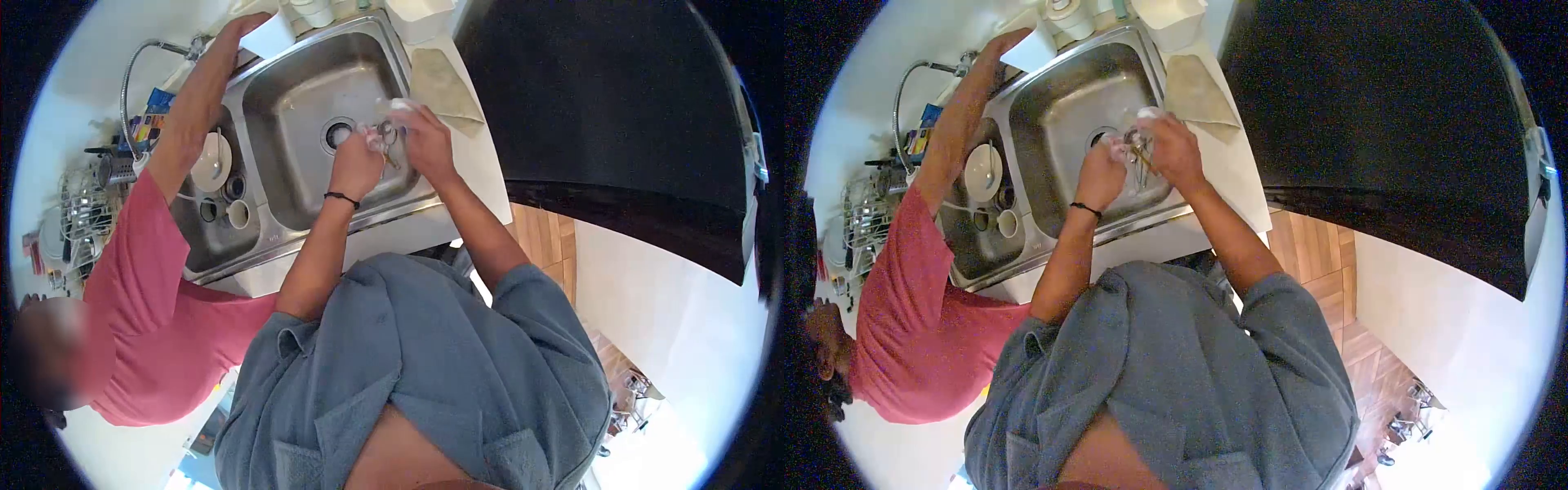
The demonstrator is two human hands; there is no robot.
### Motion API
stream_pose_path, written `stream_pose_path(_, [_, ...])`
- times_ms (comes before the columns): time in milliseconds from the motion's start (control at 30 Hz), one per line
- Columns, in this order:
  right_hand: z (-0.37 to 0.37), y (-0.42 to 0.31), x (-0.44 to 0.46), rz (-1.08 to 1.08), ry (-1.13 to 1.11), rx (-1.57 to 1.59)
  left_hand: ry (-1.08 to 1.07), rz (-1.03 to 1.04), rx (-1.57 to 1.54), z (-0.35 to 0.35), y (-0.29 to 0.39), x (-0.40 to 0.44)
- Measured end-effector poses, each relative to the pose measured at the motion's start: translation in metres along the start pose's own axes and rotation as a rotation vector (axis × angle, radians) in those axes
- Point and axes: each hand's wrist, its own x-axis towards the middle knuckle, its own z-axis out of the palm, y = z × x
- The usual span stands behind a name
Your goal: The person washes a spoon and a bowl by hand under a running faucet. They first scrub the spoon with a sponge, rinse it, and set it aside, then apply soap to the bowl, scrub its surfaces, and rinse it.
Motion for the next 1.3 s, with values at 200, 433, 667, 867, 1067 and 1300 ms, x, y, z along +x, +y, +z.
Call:
stream_pose_path(200, [0.033,0.009,-0.015,0.7,0.204,0.73,0.079,-0.042,-0.287,0.025,-0.024,0.011])
stream_pose_path(433, [0.033,0.003,-0.012,0.751,0.286,0.67,0.034,-0.073,-0.141,0.018,-0.006,0.004])
stream_pose_path(667, [0.022,-0.001,0.006,0.278,0.131,0.063,0.042,-0.013,-0.016,0.017,0.005,-0.001])
stream_pose_path(867, [0.008,-0.016,-0.001,-0.135,-0.14,-0.066,-0.001,-0.024,0.176,0.007,-0.007,0.001])
stream_pose_path(1067, [0.006,-0.001,0.008,0.282,-0.053,0.116,0.134,0.004,0.062,0.01,-0.013,-0.009])
stream_pose_path(1300, [0.041,-0.016,-0.001,0.445,0.081,0.289,0.196,-0.264,-0.601,0.031,-0.018,0.01])
